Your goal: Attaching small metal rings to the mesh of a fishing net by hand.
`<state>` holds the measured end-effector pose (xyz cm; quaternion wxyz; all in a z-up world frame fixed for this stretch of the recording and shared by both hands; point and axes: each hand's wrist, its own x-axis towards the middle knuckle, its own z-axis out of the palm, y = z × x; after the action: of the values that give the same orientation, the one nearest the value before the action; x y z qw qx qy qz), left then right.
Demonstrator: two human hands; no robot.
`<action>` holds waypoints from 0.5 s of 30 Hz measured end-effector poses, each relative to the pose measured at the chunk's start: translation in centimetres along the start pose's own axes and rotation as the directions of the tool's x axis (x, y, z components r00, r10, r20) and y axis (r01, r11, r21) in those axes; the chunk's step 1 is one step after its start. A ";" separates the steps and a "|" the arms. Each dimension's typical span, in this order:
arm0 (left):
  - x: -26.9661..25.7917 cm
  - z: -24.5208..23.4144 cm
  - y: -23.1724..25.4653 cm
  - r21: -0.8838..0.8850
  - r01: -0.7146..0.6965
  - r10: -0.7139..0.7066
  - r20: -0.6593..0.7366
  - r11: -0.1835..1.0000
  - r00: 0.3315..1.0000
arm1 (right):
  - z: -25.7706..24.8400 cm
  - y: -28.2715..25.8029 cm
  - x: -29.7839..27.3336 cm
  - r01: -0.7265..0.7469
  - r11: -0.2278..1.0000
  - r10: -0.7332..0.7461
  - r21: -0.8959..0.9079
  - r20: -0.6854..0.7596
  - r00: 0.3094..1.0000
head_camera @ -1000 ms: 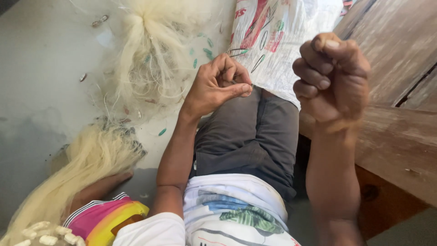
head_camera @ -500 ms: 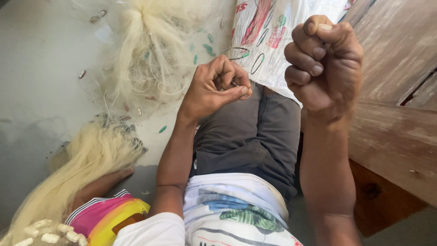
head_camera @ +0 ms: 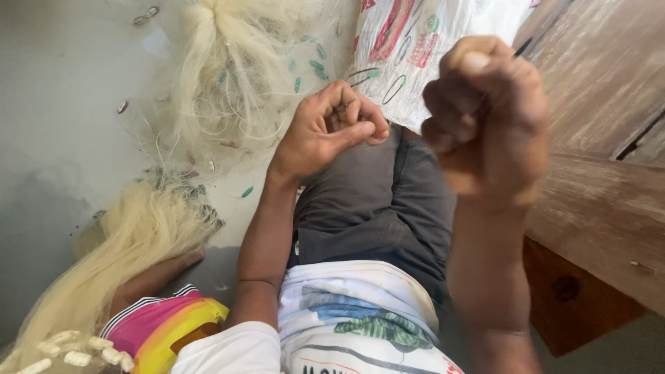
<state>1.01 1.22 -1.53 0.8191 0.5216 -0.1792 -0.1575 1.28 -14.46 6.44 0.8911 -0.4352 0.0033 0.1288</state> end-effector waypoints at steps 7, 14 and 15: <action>0.3 -1.0 -1.1 -0.166 0.020 0.001 0.125 0.986 0.992 | 3.6 6.3 -3.5 0.295 0.518 -0.334 -0.803 0.127 0.934; 0.2 -1.2 -1.8 -0.252 0.006 0.020 0.099 0.968 0.995 | 2.5 9.4 -3.7 0.360 0.144 -0.523 -0.922 0.238 0.818; 0.3 -1.2 -1.7 -0.233 -0.016 0.039 0.095 0.972 0.995 | 2.6 9.4 -3.5 0.359 0.108 -0.538 -0.927 0.249 0.805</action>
<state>1.65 1.31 -3.54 0.8666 0.4114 -0.2073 -0.1917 -4.60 -7.70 1.22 0.4396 -0.8632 -0.1392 -0.2056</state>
